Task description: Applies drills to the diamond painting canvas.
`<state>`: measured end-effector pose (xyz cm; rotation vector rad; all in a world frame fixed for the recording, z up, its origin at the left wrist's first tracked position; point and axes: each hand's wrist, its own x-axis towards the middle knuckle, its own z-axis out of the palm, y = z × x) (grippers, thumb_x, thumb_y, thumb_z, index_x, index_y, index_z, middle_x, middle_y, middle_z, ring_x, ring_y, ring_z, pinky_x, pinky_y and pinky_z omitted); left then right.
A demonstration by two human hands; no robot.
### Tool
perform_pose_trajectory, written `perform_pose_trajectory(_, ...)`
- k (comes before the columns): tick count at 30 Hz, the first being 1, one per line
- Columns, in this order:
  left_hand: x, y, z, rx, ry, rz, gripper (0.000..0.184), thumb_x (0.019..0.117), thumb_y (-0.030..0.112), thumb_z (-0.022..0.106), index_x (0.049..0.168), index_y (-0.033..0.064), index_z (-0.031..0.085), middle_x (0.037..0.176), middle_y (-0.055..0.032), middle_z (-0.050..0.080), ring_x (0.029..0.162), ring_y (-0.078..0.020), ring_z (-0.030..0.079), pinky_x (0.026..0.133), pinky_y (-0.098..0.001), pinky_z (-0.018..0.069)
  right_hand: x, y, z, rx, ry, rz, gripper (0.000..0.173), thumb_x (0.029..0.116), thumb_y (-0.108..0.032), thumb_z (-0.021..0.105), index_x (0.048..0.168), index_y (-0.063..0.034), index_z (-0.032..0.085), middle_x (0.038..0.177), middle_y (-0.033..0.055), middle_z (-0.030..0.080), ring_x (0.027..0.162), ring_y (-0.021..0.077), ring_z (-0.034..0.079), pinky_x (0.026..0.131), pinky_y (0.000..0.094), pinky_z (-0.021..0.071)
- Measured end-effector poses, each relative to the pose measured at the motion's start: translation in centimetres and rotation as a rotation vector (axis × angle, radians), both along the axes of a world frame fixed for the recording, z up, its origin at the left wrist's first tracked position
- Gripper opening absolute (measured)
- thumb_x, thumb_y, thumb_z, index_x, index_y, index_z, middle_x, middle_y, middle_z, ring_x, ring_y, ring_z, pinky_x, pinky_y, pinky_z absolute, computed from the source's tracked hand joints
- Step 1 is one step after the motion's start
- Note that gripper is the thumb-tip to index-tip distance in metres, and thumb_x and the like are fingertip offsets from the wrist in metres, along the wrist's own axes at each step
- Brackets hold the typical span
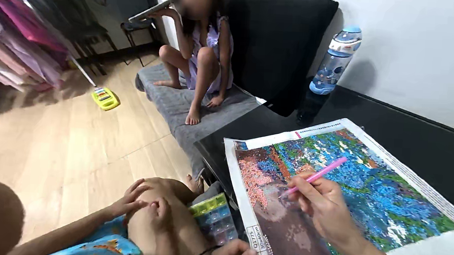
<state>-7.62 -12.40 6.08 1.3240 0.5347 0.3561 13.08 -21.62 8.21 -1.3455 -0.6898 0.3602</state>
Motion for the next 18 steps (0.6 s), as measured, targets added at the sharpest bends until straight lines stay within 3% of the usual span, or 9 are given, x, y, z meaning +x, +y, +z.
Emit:
perform_pose_trajectory(4, 1.6, 1.2, 0.5, -0.018, 0.015, 0.062, 0.018, 0.0989, 0.001, 0.053, 0.087, 0.0052, 0.066, 0.065, 0.0091, 0.061, 0.056, 0.0012, 0.058, 0.057, -0.0182, 0.0514, -0.1, -0.2, 0.5, 0.002, -0.014, 0.002, 0.027, 0.1016, -0.015, 0.054, 0.084, -0.0223, 0.073, 0.074, -0.0108, 0.071, 0.052, -0.0072, 0.054, 0.049, 0.0087, 0.044)
perform_pose_trajectory(10, 5.7, 2.6, 0.5, -0.06, 0.089, 0.192, 0.015, 0.1002, 0.004, 0.057, 0.087, 0.0028, 0.064, 0.066, 0.0034, 0.061, 0.053, -0.002, 0.056, 0.052, -0.0182, 0.0489, -0.4, -0.2, 0.5, -0.002, -0.029, 0.004, 0.026, 0.1009, -0.015, 0.055, 0.084, -0.0221, 0.073, 0.071, -0.0112, 0.069, 0.053, -0.0069, 0.054, 0.05, 0.009, 0.0455)
perform_pose_trajectory(14, 6.5, 2.8, 0.0, 0.135, 0.124, 0.186, 0.01, 0.0962, 0.005, 0.064, 0.086, 0.0038, 0.065, 0.06, 0.0058, 0.06, 0.046, 0.0011, 0.052, 0.044, -0.0154, 0.0436, 0.3, -0.5, 0.9, -0.001, -0.007, -0.001, 0.03, 0.1031, -0.014, 0.051, 0.085, -0.0212, 0.073, 0.073, -0.0113, 0.069, 0.053, -0.007, 0.054, 0.05, 0.0091, 0.0457)
perform_pose_trajectory(18, 6.6, 2.5, -0.2, 0.292, 0.141, 0.21, 0.011, 0.0891, 0.006, 0.073, 0.083, 0.0034, 0.065, 0.06, 0.0049, 0.06, 0.046, 0.0015, 0.053, 0.045, -0.0145, 0.0446, 0.2, -0.4, 1.1, 0.027, 0.068, -0.004, 0.03, 0.1044, -0.014, 0.05, 0.085, -0.0182, 0.073, 0.072, -0.0071, 0.068, 0.05, -0.005, 0.051, 0.048, 0.0096, 0.0438)
